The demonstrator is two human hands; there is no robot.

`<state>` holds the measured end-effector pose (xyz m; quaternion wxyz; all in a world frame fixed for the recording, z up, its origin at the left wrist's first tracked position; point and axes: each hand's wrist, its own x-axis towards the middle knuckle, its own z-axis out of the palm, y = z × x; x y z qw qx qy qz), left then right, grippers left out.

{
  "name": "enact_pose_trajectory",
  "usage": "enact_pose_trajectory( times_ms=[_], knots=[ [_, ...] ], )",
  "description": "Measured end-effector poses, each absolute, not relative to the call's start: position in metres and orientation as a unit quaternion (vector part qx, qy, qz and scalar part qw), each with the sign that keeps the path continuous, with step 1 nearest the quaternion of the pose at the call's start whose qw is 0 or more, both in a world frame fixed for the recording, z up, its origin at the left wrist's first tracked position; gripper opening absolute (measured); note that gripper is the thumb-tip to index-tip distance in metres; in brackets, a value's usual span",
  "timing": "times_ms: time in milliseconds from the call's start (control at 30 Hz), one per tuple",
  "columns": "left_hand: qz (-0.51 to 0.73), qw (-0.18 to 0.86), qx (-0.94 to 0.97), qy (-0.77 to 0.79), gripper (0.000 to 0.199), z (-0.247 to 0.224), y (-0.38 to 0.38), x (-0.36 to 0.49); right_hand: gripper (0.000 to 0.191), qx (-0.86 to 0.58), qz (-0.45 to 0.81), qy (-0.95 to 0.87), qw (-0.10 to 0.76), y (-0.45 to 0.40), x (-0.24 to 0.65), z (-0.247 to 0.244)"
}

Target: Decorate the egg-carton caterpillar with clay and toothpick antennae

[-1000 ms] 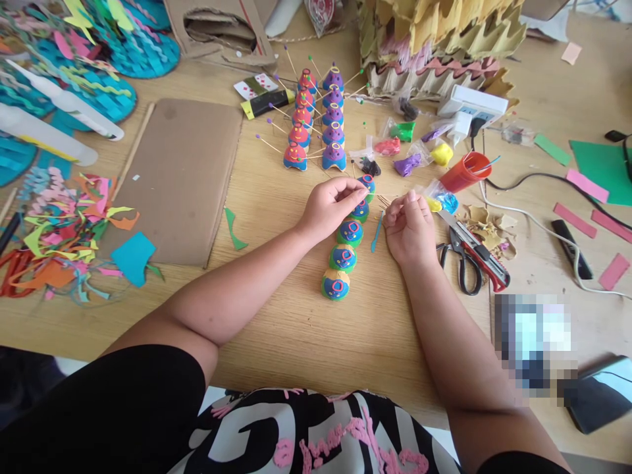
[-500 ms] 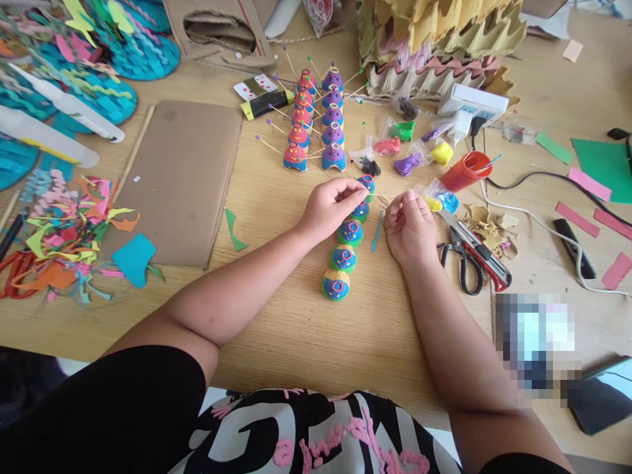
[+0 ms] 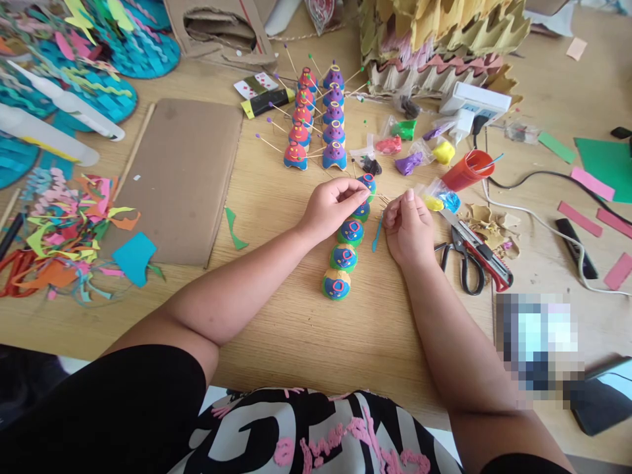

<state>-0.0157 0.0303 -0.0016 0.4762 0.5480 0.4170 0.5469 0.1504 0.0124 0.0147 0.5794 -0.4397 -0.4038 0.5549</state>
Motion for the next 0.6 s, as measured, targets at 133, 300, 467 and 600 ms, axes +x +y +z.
enact_pose_trajectory(
  times_ms=[133, 300, 467, 600],
  knots=[
    [0.541, 0.477, 0.554, 0.415, 0.033, -0.0023, 0.0305, -0.0159, 0.057, -0.447, 0.551, -0.402, 0.579, 0.0128, 0.1499, 0.0148],
    [0.535, 0.478, 0.561, 0.412, 0.03, -0.0021, 0.0305, -0.0166, 0.056, -0.443, 0.554, -0.395, 0.584, 0.0132, 0.1503, 0.0135],
    [0.533, 0.478, 0.561, 0.414, 0.025, -0.0014, 0.03, -0.0169, 0.054, -0.44, 0.558, -0.391, 0.586, 0.0131, 0.1511, 0.0137],
    [0.529, 0.485, 0.559, 0.415, 0.026, -0.001, 0.0298, -0.0169, 0.055, -0.448, 0.555, -0.389, 0.583, 0.0131, 0.1509, 0.0148]
  ],
)
